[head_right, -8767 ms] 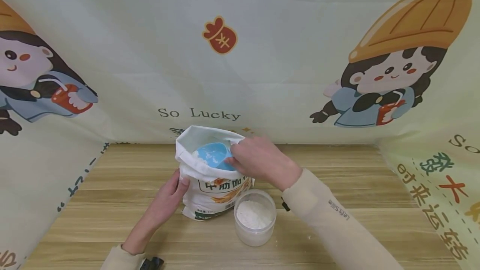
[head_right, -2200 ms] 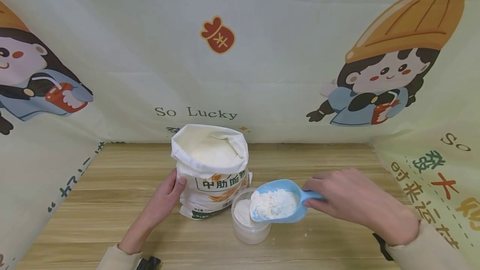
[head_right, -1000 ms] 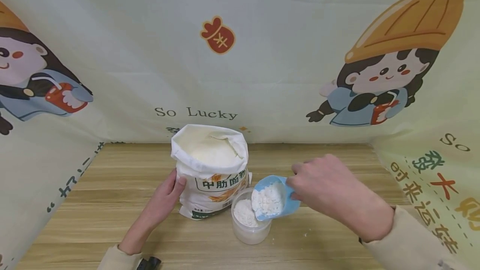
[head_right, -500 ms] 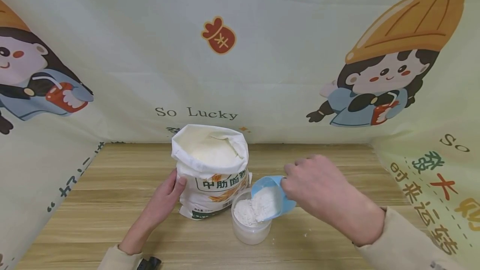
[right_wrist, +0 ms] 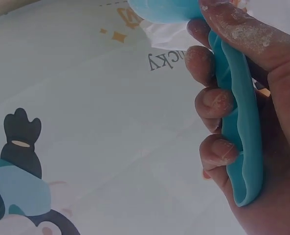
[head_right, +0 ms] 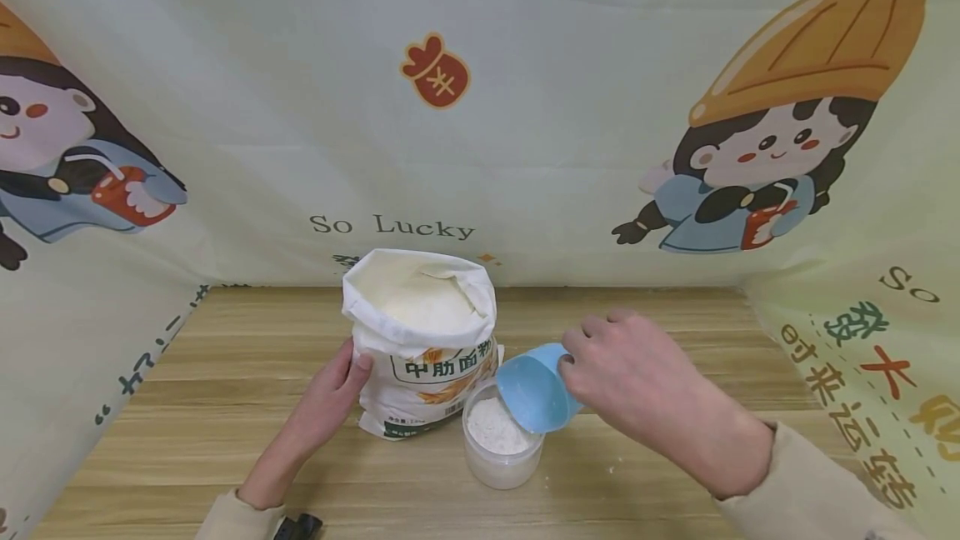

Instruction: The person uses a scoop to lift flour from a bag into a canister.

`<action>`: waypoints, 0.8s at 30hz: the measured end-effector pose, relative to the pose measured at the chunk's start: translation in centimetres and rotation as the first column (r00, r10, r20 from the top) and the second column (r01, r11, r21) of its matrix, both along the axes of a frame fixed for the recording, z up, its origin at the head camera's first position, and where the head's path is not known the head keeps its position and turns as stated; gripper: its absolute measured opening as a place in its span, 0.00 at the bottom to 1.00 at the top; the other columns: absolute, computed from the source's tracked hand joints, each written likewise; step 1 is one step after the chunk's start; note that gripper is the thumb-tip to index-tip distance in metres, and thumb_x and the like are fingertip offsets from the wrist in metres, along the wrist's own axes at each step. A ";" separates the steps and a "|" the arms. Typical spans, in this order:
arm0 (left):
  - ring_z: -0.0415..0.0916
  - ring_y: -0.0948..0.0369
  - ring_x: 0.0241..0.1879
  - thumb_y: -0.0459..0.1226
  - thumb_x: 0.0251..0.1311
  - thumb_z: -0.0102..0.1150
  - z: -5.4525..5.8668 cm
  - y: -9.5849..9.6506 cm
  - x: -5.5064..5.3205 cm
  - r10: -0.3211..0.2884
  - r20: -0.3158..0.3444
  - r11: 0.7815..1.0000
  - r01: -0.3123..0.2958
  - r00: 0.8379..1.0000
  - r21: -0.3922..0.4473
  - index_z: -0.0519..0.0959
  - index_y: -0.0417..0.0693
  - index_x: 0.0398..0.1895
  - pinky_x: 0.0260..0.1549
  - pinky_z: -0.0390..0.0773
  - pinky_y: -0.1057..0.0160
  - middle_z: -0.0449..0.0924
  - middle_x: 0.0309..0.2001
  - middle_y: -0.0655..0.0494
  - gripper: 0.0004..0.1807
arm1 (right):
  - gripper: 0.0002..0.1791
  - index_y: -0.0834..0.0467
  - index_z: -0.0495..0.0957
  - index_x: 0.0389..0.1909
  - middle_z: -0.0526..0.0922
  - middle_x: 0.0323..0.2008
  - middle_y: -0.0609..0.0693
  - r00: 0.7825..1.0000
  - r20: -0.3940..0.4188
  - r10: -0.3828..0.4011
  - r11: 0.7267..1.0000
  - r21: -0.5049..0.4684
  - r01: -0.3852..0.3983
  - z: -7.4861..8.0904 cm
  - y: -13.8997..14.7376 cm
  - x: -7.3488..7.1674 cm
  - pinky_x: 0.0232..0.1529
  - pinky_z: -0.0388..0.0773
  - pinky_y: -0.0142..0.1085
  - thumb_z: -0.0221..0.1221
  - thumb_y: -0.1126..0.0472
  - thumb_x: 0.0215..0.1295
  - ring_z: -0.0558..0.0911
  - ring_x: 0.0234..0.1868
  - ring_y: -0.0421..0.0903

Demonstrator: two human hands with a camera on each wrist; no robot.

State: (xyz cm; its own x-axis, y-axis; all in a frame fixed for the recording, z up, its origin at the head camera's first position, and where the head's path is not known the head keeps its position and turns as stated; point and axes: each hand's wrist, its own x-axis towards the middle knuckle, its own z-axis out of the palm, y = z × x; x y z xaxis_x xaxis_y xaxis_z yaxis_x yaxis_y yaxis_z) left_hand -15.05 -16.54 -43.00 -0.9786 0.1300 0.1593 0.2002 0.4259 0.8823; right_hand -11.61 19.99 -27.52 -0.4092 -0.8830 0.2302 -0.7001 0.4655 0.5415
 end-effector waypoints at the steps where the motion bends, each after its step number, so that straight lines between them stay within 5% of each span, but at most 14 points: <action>1: 0.74 0.42 0.64 0.49 0.83 0.42 0.0 0.0 0.0 0.000 -0.001 1.000 0.000 1.000 -0.002 0.62 0.42 0.78 0.61 0.74 0.37 0.75 0.66 0.35 0.29 | 0.20 0.52 0.77 0.22 0.69 0.21 0.44 1.000 -0.002 0.009 1.000 -0.008 -0.009 -0.1 0.1 0.0 0.19 0.65 0.33 0.83 0.61 0.38 0.68 0.21 0.43; 7: 0.75 0.42 0.63 0.49 0.83 0.42 0.1 0.0 0.1 0.007 -0.003 1.000 -0.007 1.000 -0.015 0.62 0.43 0.77 0.61 0.75 0.37 0.76 0.65 0.35 0.29 | 0.19 0.51 0.80 0.24 0.73 0.23 0.43 0.998 0.004 0.063 0.996 -0.059 -0.062 -0.5 0.8 -0.4 0.20 0.69 0.33 0.83 0.55 0.38 0.71 0.23 0.43; 13: 0.75 0.42 0.63 0.50 0.83 0.42 0.0 0.0 0.0 0.001 -0.007 1.000 -0.001 1.000 -0.017 0.62 0.43 0.78 0.60 0.75 0.37 0.76 0.65 0.35 0.30 | 0.21 0.50 0.85 0.32 0.79 0.27 0.42 0.997 0.066 0.034 0.996 -0.090 -0.028 -1.2 2.1 -0.7 0.25 0.80 0.36 0.83 0.49 0.40 0.79 0.26 0.44; 24: 0.74 0.41 0.64 0.50 0.83 0.42 -0.1 0.0 0.0 -0.007 -0.008 1.000 0.006 1.000 -0.005 0.61 0.42 0.78 0.61 0.74 0.37 0.75 0.66 0.35 0.30 | 0.17 0.47 0.86 0.36 0.80 0.29 0.37 0.976 0.215 0.025 0.955 -0.293 0.041 -4.0 5.3 -1.6 0.19 0.74 0.31 0.79 0.50 0.46 0.77 0.26 0.36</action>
State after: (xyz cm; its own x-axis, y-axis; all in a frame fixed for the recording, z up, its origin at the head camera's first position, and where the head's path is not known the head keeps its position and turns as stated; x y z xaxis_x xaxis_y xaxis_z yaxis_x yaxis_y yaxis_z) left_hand -15.07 -16.59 -43.13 -0.9764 0.1371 0.1667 0.2102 0.4287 0.8787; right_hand -13.16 25.33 -31.54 -0.4842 -0.7855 0.3855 -0.7797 0.5873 0.2173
